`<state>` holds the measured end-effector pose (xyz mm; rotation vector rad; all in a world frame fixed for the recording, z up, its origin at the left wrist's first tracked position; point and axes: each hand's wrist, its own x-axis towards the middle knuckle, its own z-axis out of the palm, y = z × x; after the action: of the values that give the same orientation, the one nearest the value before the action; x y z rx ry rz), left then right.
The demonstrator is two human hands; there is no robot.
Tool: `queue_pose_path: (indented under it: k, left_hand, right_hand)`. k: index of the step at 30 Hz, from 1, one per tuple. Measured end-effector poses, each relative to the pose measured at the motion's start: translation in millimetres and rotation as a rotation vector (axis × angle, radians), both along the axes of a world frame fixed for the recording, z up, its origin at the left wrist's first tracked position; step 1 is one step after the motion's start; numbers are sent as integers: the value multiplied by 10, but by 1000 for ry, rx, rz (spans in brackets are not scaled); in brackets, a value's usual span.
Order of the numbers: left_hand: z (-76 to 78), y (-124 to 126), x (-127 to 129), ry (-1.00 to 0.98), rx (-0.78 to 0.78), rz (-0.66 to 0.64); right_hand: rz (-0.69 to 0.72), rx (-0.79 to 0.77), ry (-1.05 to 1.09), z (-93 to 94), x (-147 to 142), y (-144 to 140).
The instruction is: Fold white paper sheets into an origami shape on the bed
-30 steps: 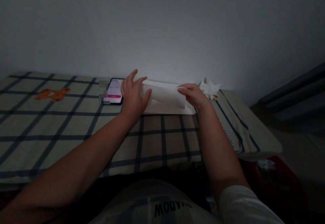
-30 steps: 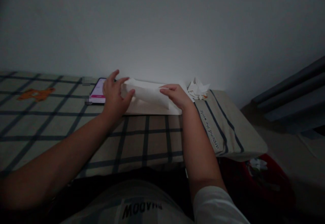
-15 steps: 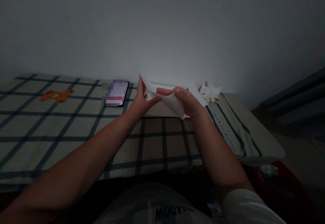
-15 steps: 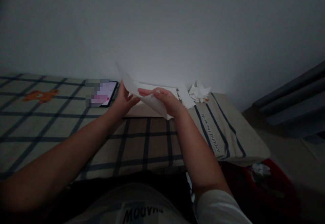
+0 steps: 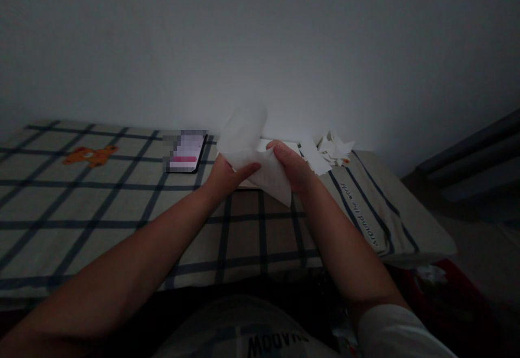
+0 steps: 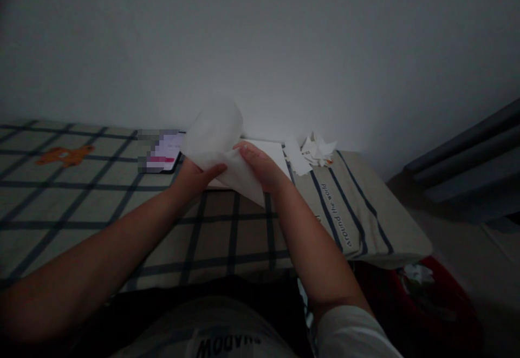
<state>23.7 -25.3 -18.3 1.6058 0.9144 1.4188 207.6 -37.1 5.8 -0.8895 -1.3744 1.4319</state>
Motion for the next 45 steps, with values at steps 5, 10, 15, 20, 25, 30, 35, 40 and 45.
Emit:
queue_pose_path:
  k: [5, 10, 15, 20, 25, 30, 35, 40, 45]
  left_hand:
    - [-66, 51, 9, -44, 52, 28]
    - [-34, 62, -19, -34, 93, 147]
    - [50, 69, -53, -117, 27, 247]
    - [113, 176, -97, -284, -26, 206]
    - [127, 272, -153, -310, -183, 14]
    - [105, 286, -173, -264, -388, -117]
    - [59, 294, -159, -226, -480, -38]
    - [20, 287, -139, -174, -422, 21]
    - [13, 249, -90, -191, -406, 34]
  right_hand:
    - [-15, 55, -25, 14, 8, 22]
    - [-32, 146, -48, 10, 43, 67]
    - [-373, 338, -191, 14, 53, 99]
    - [-611, 395, -181, 45, 145, 149]
    - [-737, 329, -175, -23, 290, 316]
    - [-629, 107, -216, -113, 341, 424]
    - [-445, 48, -281, -135, 265, 372]
    - [-410, 95, -262, -145, 157, 291]
    - [-410, 51, -330, -215, 154, 312]
